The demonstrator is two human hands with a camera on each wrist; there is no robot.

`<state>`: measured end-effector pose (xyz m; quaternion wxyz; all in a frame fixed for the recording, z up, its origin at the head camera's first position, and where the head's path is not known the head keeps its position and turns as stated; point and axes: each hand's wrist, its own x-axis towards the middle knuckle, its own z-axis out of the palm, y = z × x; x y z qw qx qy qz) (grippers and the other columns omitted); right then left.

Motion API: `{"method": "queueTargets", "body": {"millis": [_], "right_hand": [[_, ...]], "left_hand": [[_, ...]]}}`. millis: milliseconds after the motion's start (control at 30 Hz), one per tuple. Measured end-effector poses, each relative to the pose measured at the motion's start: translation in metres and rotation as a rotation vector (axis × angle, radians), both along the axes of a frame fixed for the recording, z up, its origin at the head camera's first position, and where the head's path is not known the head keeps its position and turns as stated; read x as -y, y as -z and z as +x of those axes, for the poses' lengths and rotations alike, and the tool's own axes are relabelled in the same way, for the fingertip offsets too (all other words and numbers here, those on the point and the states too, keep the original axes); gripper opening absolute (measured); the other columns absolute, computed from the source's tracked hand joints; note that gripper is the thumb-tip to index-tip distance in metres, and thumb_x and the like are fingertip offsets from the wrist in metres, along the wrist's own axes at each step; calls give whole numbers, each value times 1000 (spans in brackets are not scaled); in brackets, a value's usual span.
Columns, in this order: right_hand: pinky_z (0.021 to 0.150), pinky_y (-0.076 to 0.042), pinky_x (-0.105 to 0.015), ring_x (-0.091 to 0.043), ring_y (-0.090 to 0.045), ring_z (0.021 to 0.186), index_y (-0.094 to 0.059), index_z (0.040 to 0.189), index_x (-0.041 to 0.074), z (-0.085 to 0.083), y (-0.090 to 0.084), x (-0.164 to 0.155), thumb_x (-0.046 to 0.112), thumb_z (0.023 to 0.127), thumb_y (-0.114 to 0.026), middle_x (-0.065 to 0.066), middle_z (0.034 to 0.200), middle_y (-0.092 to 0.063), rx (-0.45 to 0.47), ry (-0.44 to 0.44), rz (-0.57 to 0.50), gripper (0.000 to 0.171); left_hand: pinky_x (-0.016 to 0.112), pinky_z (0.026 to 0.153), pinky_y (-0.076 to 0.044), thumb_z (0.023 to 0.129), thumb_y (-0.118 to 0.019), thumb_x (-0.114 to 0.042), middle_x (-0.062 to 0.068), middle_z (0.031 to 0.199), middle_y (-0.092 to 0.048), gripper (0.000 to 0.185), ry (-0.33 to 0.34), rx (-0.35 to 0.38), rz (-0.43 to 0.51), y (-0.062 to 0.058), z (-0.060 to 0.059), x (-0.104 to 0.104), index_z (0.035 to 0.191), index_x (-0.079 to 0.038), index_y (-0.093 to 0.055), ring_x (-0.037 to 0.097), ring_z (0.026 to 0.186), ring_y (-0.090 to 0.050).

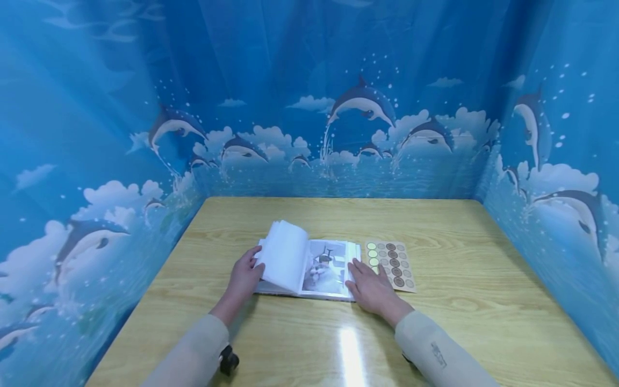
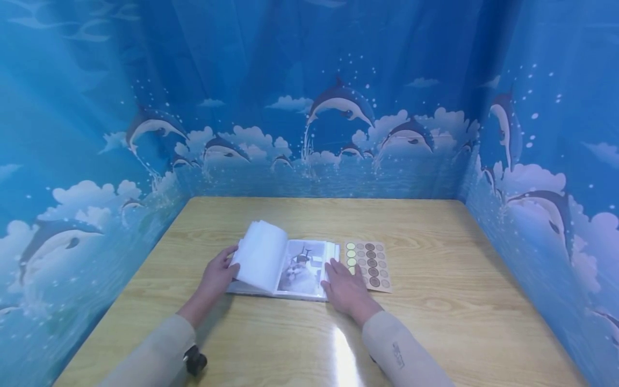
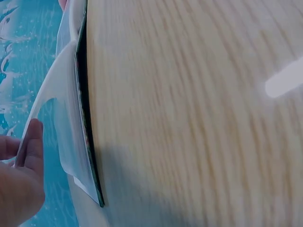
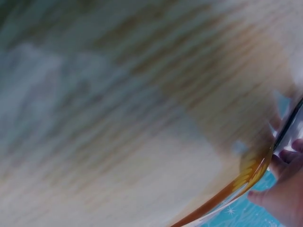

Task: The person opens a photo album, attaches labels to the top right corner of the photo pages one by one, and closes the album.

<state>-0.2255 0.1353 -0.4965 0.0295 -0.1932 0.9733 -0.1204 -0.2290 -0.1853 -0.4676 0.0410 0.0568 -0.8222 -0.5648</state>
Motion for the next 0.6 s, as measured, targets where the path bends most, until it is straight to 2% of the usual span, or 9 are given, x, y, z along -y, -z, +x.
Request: {"method": "queueTargets", "body": {"millis": [233, 400, 600], "right_hand": [[114, -10, -68, -32, -30, 145, -37, 151, 1, 0, -1, 0, 39, 105, -42, -16, 158, -31, 3, -5, -3, 59], [114, -10, -68, -32, -29, 145, -37, 151, 1, 0, -2, 0, 39, 105, -41, -16, 159, -30, 4, -7, 11, 59], [114, -10, -68, -32, -29, 145, -36, 151, 2, 0, -2, 0, 40, 105, -40, -15, 159, -30, 0, -7, 32, 60]], "left_hand": [[50, 98, -50, 89, -48, 11, 35, 134, -52, 60, 1, 79, -73, 5, 2, 7, 148, 2, -40, 45, 123, -52], [52, 98, -48, 85, -50, 11, 33, 132, -53, 59, 14, 87, -175, 8, 4, 11, 143, 2, -47, 44, 122, -52], [55, 108, -38, 81, -53, 11, 30, 132, -56, 45, 29, 76, -292, 8, 6, 14, 125, 5, -63, 45, 128, -48]]}}
